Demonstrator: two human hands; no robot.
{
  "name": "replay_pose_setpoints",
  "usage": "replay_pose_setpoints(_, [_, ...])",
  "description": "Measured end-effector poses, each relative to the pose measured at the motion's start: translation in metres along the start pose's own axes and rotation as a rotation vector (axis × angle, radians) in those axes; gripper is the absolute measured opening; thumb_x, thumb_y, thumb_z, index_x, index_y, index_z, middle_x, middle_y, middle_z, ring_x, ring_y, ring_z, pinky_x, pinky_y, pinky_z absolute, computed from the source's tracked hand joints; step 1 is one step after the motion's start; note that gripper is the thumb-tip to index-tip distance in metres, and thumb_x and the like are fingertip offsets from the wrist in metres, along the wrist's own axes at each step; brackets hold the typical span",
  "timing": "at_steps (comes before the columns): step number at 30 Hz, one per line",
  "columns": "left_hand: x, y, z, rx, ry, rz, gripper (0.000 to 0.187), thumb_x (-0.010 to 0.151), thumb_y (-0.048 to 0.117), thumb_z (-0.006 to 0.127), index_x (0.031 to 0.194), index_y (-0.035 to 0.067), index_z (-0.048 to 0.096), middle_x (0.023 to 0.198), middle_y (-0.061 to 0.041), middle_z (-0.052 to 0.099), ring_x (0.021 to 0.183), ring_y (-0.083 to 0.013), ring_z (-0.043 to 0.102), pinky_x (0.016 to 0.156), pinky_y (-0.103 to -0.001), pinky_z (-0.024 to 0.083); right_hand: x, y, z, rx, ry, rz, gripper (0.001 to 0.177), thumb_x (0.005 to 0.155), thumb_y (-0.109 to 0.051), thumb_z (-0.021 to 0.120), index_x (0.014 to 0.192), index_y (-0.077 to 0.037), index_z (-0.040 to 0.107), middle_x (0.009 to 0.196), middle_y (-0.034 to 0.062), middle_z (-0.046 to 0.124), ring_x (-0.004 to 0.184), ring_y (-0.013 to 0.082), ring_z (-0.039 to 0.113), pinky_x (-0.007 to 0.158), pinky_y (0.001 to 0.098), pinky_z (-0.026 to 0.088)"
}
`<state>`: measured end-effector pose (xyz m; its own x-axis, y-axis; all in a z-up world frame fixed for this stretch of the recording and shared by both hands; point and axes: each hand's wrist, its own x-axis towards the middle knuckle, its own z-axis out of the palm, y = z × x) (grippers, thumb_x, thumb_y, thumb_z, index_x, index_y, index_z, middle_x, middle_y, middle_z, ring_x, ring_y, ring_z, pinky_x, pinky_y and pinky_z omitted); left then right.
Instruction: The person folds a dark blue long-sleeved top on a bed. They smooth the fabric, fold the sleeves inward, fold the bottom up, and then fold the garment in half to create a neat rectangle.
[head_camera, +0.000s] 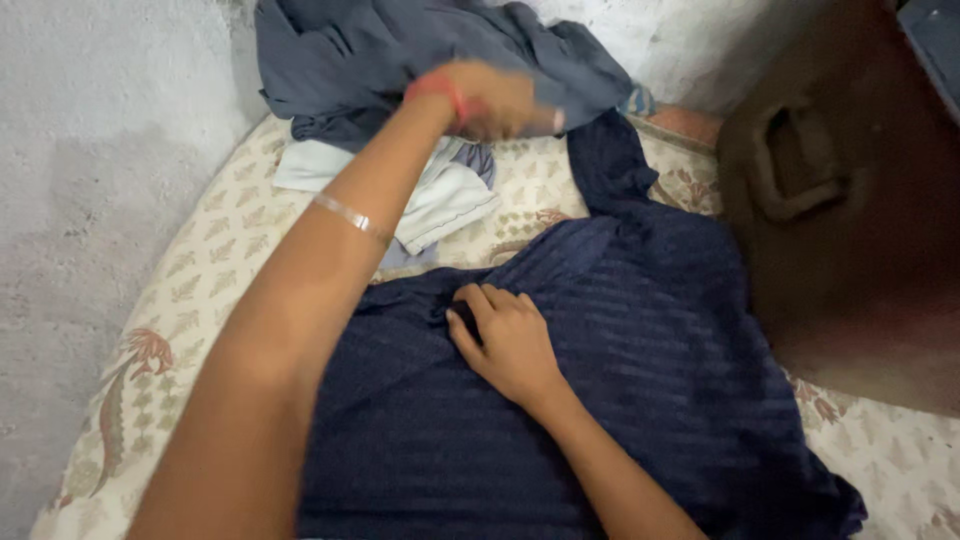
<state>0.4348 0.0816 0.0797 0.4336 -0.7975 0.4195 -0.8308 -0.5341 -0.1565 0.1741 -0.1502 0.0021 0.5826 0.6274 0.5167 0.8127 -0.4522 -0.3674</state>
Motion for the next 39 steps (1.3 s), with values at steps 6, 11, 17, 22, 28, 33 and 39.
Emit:
replay_pose_setpoints(6, [-0.074,0.142,-0.028,-0.378,-0.855,-0.854,0.073,0.095,0.071,0.048,0.125,0.007,0.069,0.132,-0.011,0.067,0.120,-0.0269,0.061,0.098,-0.040,0.048,-0.004,0.012,0.005,0.162,0.209,0.030,0.015,0.102,-0.019,0.062,0.105,-0.006,0.066,0.094,0.0175,0.072,0.083,0.0379,0.069,0.068,0.0450,0.053])
replay_pose_setpoints(11, [-0.144,0.213,-0.073,-0.598,-0.547,-0.916,0.073,0.081,0.066,0.067,0.128,0.011,0.066,0.124,-0.011,0.070,0.117,-0.0244,0.064,0.097,-0.036,0.049,-0.005,0.012,-0.002,0.238,0.249,0.315,0.020,0.103,-0.024,0.061,0.108,-0.007,0.068,0.070,0.0192,0.066,0.058,0.0334,0.067,0.055,0.0432,0.049])
replay_pose_setpoints(17, [-0.208,0.216,-0.094,-0.303,-0.105,-0.951,0.044,0.095,0.043,0.070,0.114,0.003,0.071,0.112,-0.020,0.073,0.103,-0.0353,0.068,0.092,-0.041,0.052,-0.012,0.009,-0.005,0.195,0.301,0.330,0.020,0.105,-0.020,0.058,0.117,-0.005,0.062,0.069,0.0146,0.066,0.057,0.0308,0.067,0.056,0.0436,0.050])
replay_pose_setpoints(22, [-0.264,0.197,-0.075,-0.023,0.374,-1.456,0.036,0.096,0.035,0.070,0.113,0.004,0.070,0.099,-0.023,0.073,0.095,-0.0430,0.070,0.083,-0.050,0.052,-0.014,0.012,0.001,0.138,0.327,0.274,0.014,0.104,-0.016,0.058,0.110,-0.003,0.057,0.076,0.0155,0.067,0.066,0.0338,0.069,0.060,0.0450,0.051])
replay_pose_setpoints(28, [-0.277,0.180,-0.020,-0.098,0.596,-1.396,0.044,0.094,0.038,0.076,0.109,-0.001,0.065,0.098,-0.026,0.071,0.094,-0.0425,0.069,0.082,-0.047,0.053,-0.016,0.009,0.001,-0.006,0.369,0.200,0.012,0.103,-0.013,0.058,0.109,-0.002,0.057,0.090,0.0174,0.069,0.084,0.0376,0.068,0.073,0.0489,0.052])
replay_pose_setpoints(33, [-0.274,0.196,-0.014,-0.136,0.652,-1.368,0.045,0.092,0.037,0.077,0.113,-0.001,0.065,0.100,-0.024,0.072,0.095,-0.0408,0.069,0.083,-0.045,0.052,-0.005,0.045,0.004,-0.121,0.367,0.118,0.013,0.105,-0.009,0.054,0.114,-0.001,0.058,0.110,0.0234,0.065,0.102,0.0447,0.063,0.085,0.0529,0.050])
replay_pose_setpoints(39, [-0.286,0.188,-0.018,-0.270,0.632,-1.221,0.041,0.091,0.025,0.077,0.119,0.000,0.061,0.104,-0.022,0.072,0.097,-0.0365,0.070,0.085,-0.041,0.052,0.031,0.125,-0.003,-0.195,0.211,0.155,0.034,0.102,-0.005,0.050,0.136,0.001,0.053,0.129,0.0274,0.061,0.113,0.0479,0.060,0.092,0.0525,0.050])
